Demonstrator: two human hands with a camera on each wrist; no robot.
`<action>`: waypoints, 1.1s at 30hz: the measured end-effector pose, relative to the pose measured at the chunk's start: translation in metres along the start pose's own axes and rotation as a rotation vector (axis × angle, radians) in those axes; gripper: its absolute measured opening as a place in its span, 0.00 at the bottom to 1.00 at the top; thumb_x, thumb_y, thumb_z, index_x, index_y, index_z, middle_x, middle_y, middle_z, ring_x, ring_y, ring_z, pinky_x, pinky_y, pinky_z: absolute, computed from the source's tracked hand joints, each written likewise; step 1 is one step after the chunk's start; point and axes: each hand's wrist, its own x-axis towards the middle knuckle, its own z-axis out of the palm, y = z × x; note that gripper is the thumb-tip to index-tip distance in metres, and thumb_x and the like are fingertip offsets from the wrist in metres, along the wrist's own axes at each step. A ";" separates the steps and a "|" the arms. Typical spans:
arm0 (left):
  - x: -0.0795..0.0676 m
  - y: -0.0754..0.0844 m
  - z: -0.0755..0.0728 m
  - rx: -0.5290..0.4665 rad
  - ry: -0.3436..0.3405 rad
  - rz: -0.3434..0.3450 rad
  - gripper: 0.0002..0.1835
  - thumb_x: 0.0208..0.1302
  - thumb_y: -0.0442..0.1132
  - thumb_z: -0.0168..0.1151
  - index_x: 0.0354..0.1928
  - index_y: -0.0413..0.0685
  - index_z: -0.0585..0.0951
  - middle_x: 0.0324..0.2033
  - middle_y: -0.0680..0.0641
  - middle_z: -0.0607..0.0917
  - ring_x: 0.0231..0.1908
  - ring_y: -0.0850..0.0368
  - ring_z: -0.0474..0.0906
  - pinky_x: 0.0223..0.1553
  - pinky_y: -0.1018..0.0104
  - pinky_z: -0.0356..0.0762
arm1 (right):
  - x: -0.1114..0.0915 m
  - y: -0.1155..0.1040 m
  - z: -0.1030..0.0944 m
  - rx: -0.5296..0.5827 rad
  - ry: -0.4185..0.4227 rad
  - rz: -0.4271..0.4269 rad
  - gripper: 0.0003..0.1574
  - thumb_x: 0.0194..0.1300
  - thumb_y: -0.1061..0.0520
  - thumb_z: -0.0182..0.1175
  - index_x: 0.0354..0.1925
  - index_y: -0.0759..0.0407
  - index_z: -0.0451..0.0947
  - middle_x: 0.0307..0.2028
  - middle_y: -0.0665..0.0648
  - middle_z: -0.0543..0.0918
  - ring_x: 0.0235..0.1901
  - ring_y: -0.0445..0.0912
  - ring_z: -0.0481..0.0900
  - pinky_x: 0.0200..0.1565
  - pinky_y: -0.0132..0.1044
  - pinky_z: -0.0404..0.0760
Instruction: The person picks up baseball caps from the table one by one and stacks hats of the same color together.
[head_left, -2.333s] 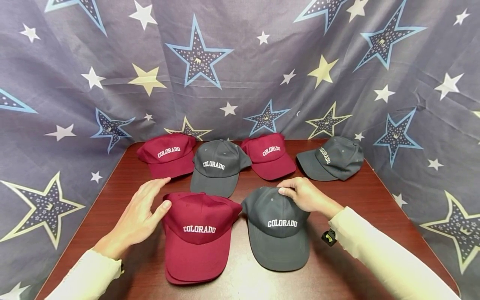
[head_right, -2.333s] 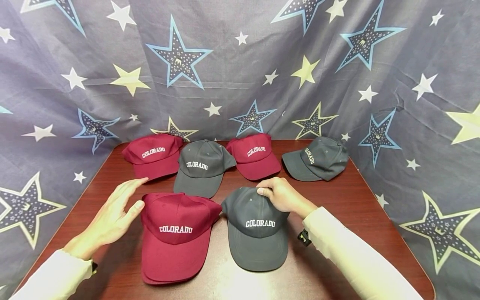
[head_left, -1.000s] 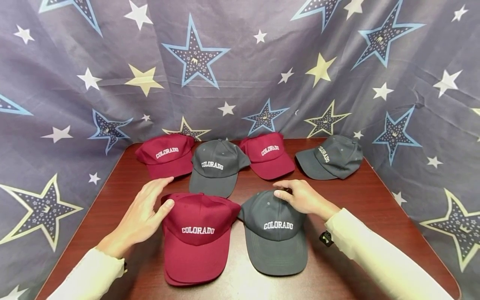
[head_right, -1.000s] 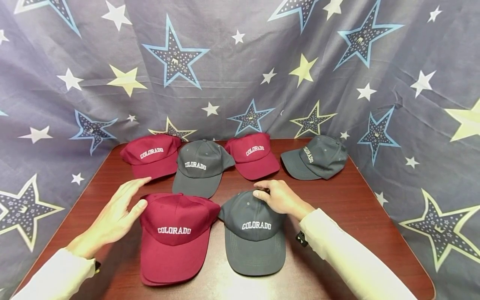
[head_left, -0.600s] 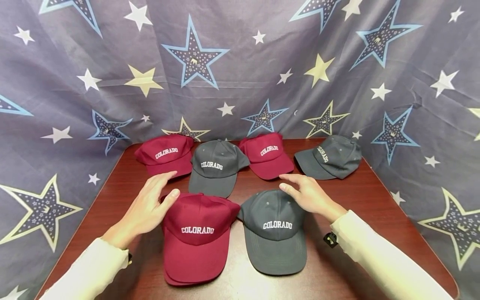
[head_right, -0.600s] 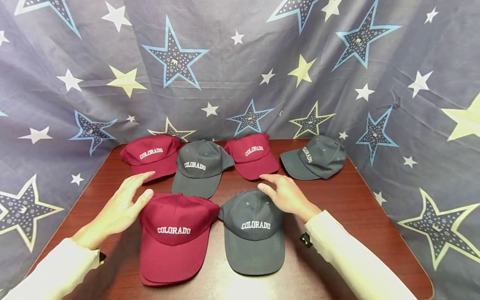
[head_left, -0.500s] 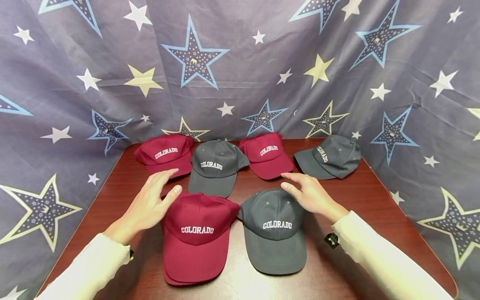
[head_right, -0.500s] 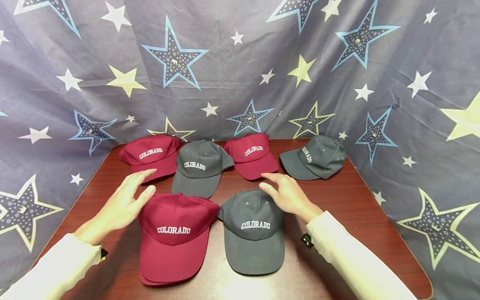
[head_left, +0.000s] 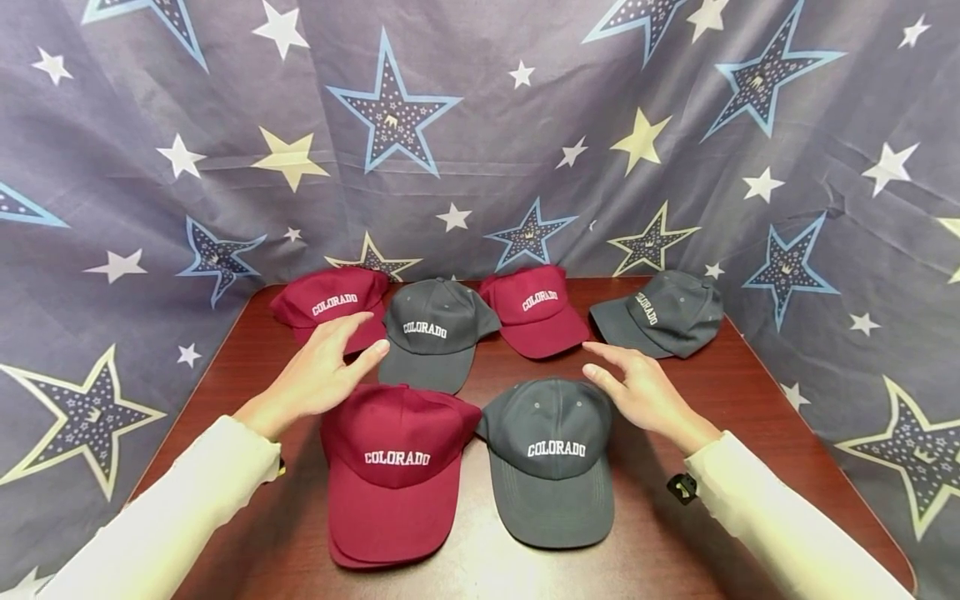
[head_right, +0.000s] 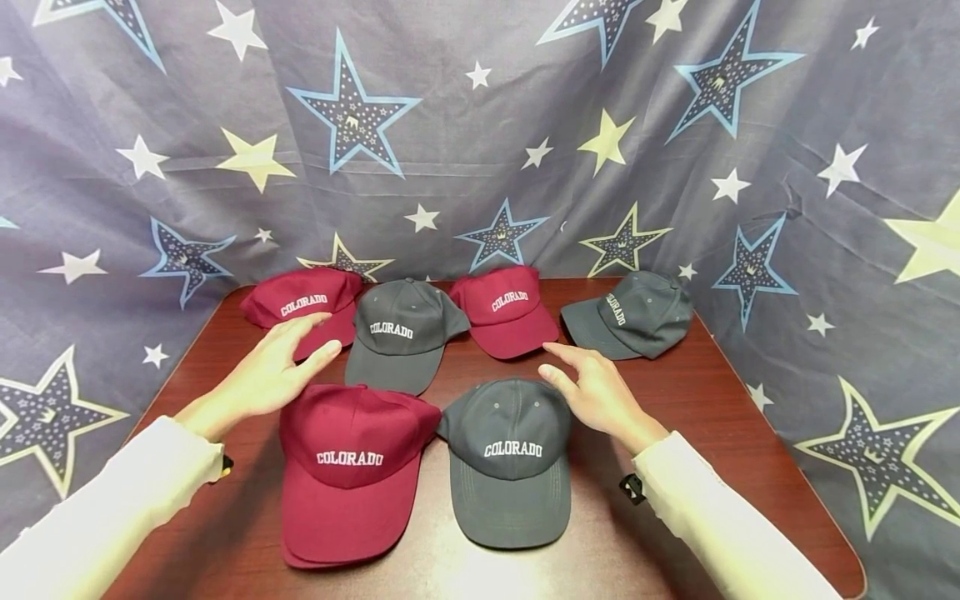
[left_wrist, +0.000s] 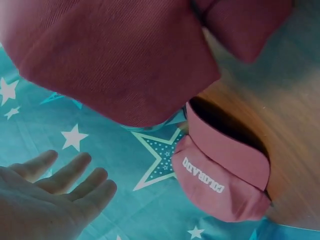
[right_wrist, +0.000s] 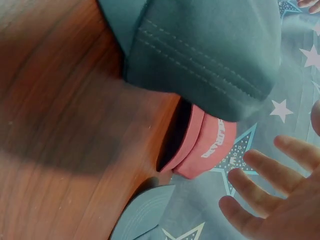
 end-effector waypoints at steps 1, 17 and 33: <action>0.003 0.000 0.000 0.004 -0.009 -0.002 0.38 0.74 0.58 0.57 0.74 0.39 0.66 0.70 0.36 0.70 0.72 0.36 0.61 0.73 0.40 0.55 | -0.001 0.001 -0.001 -0.002 0.002 0.000 0.30 0.75 0.46 0.61 0.69 0.55 0.76 0.65 0.58 0.80 0.65 0.57 0.76 0.64 0.58 0.72; 0.053 0.013 0.003 0.059 -0.101 0.014 0.38 0.70 0.57 0.62 0.72 0.37 0.68 0.65 0.35 0.75 0.68 0.37 0.68 0.71 0.42 0.60 | -0.016 0.008 -0.013 -0.029 0.028 0.027 0.29 0.76 0.45 0.60 0.69 0.55 0.75 0.65 0.59 0.79 0.66 0.57 0.75 0.63 0.59 0.72; 0.098 0.032 0.005 0.196 -0.246 -0.025 0.43 0.69 0.55 0.62 0.74 0.31 0.63 0.69 0.28 0.69 0.70 0.31 0.64 0.72 0.42 0.59 | -0.023 0.011 -0.020 -0.029 0.031 0.054 0.29 0.76 0.45 0.60 0.69 0.55 0.76 0.65 0.59 0.79 0.65 0.57 0.75 0.63 0.59 0.72</action>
